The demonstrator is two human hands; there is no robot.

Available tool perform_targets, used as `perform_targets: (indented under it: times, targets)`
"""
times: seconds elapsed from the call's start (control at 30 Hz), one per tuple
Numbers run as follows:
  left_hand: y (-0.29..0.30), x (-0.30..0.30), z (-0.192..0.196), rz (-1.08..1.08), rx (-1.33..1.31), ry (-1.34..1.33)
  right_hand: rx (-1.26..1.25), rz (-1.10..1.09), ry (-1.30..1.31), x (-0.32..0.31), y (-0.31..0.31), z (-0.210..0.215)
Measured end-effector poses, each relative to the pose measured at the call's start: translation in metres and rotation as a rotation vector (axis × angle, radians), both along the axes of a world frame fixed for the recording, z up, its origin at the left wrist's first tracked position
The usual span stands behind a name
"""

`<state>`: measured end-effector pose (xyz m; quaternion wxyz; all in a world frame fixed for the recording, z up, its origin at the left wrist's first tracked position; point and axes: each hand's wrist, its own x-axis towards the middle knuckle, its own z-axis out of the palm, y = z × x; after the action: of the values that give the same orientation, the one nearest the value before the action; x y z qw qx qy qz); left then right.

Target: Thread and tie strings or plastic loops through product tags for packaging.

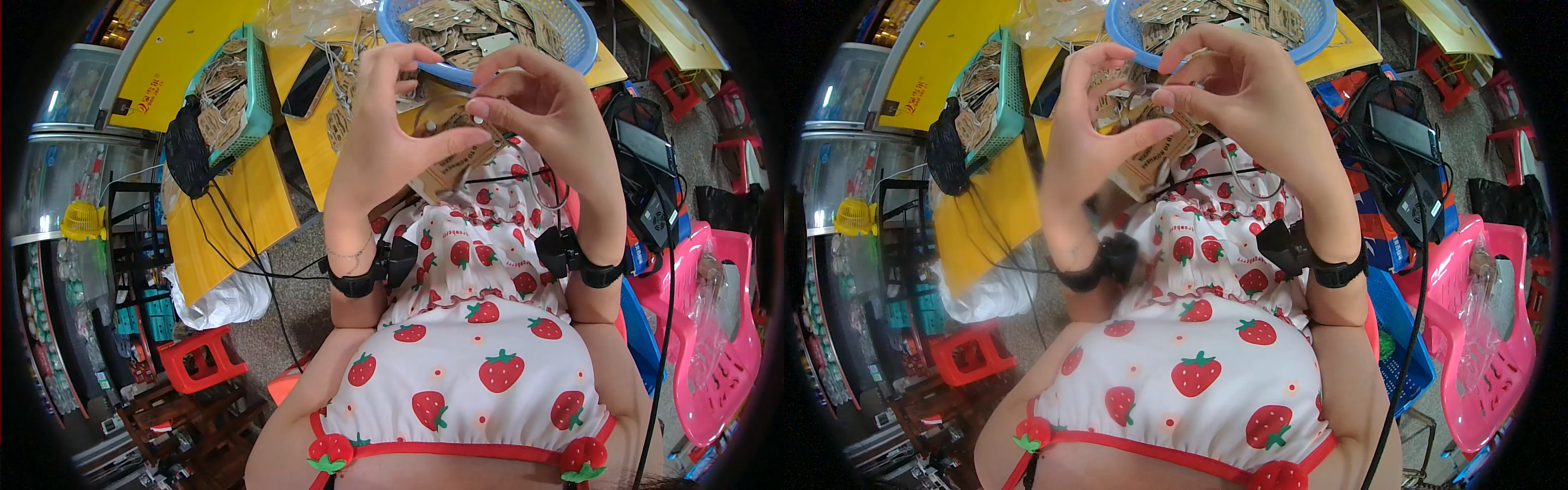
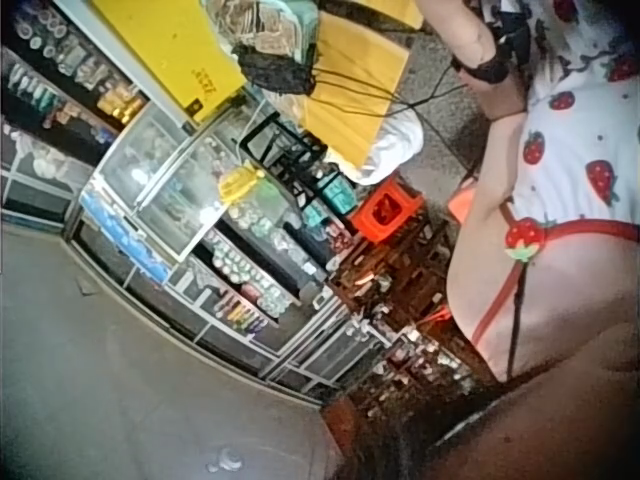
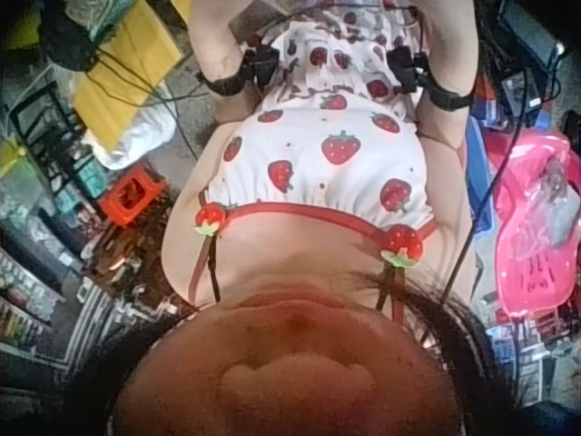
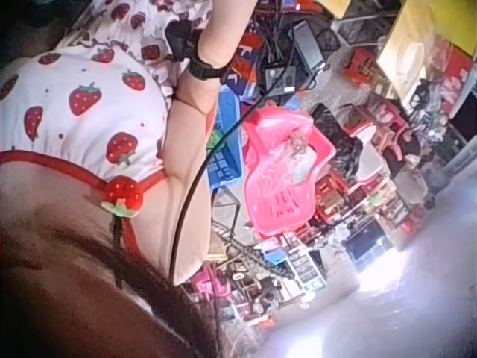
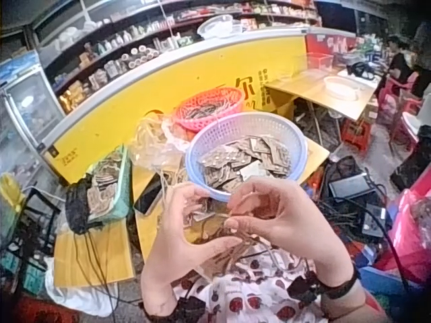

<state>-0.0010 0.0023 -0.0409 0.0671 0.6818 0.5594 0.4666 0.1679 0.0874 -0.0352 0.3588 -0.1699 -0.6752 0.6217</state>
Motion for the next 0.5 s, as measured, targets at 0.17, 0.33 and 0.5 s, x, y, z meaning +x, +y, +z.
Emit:
perform_targets:
  times: [0.17,0.33,0.5]
  targets:
    - [-0.003,-0.003,-0.003,-0.052,-0.256,-0.349,0.105,-0.070,0.044,-0.002,0.003,-0.004]
    - [-0.001,0.000,-0.002,-0.121,-0.314,-0.608,0.124,-0.276,0.109,0.005,0.006,0.001]
    - [0.005,-0.008,-0.010,-0.104,-0.141,-0.598,0.056,-0.434,0.273,0.014,0.022,-0.009]
